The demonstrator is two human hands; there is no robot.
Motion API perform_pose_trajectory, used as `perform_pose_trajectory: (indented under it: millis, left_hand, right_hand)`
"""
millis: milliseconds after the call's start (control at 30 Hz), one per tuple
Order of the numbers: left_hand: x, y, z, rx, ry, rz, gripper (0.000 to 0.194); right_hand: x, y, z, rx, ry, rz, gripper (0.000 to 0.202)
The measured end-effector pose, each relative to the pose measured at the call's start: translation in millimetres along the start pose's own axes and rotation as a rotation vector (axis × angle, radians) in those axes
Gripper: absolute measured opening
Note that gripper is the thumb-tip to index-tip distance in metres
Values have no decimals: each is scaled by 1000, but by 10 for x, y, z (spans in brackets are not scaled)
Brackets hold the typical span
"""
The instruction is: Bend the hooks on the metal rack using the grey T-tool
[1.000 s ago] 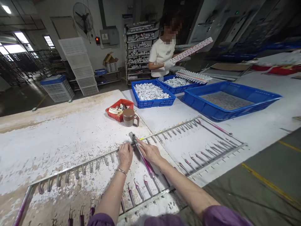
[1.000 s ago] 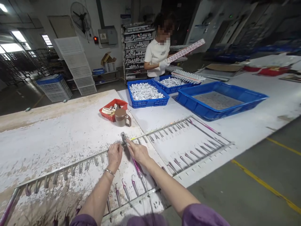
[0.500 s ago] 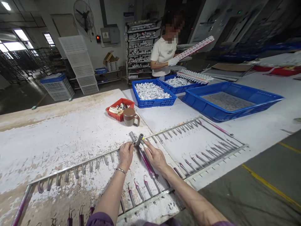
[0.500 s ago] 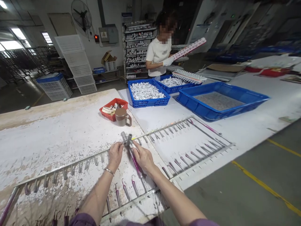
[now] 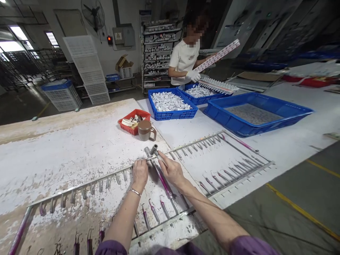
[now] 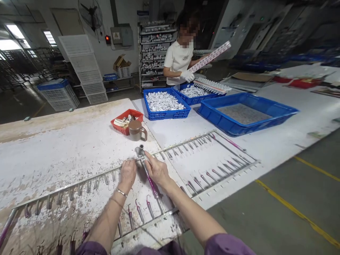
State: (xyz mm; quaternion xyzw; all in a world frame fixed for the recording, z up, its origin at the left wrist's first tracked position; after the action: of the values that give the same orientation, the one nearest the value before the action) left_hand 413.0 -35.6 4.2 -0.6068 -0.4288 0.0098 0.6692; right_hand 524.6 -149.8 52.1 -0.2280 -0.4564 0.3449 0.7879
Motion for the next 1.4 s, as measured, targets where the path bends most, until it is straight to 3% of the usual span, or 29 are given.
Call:
perform_pose_trajectory:
  millis: [133, 300, 467, 667, 833, 1000, 1167, 1333, 1400]
  left_hand:
    - [-12, 26, 47, -4, 35, 65, 22]
    - [-24, 21, 38, -6, 66, 87, 20]
    - [-16, 5, 29, -12, 65, 81, 19]
    - [14, -6, 40, -77, 59, 94, 22]
    - [27, 8, 48, -86, 42, 100, 22]
    - [34, 16, 56, -88, 26, 109, 23]
    - [39, 5, 56, -96, 30, 109, 23]
    - [33, 10, 60, -77, 29, 122, 21]
    - [33, 7, 60, -93, 34, 111, 21]
  right_hand:
    - [8, 250, -69, -104, 6, 203, 42]
    - [7, 92, -24, 7, -18, 44, 45]
    - [7, 242, -38, -66, -48, 167, 40]
    - [3, 78, 32, 26, -85, -6, 44]
    - [14, 174, 16, -50, -52, 119, 39]
    - [17, 4, 51, 30, -61, -54, 44]
    - [-68, 205, 7, -63, -79, 121, 40]
    - [-72, 81, 42, 34, -106, -38, 45]
    - [-67, 153, 35, 2, -108, -15, 44]
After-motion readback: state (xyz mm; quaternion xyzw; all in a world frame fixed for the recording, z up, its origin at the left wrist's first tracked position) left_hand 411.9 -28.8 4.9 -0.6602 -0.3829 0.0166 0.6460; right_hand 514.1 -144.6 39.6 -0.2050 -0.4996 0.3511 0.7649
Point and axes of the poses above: each hand's wrist, its own x-axis towards the middle knuckle, its own y-axis out of the palm, z = x × y, the point moved 8 cm from there along x, towards the middle knuckle, and after that the axes turned 2 degrees about x, right-handed, at the moved point
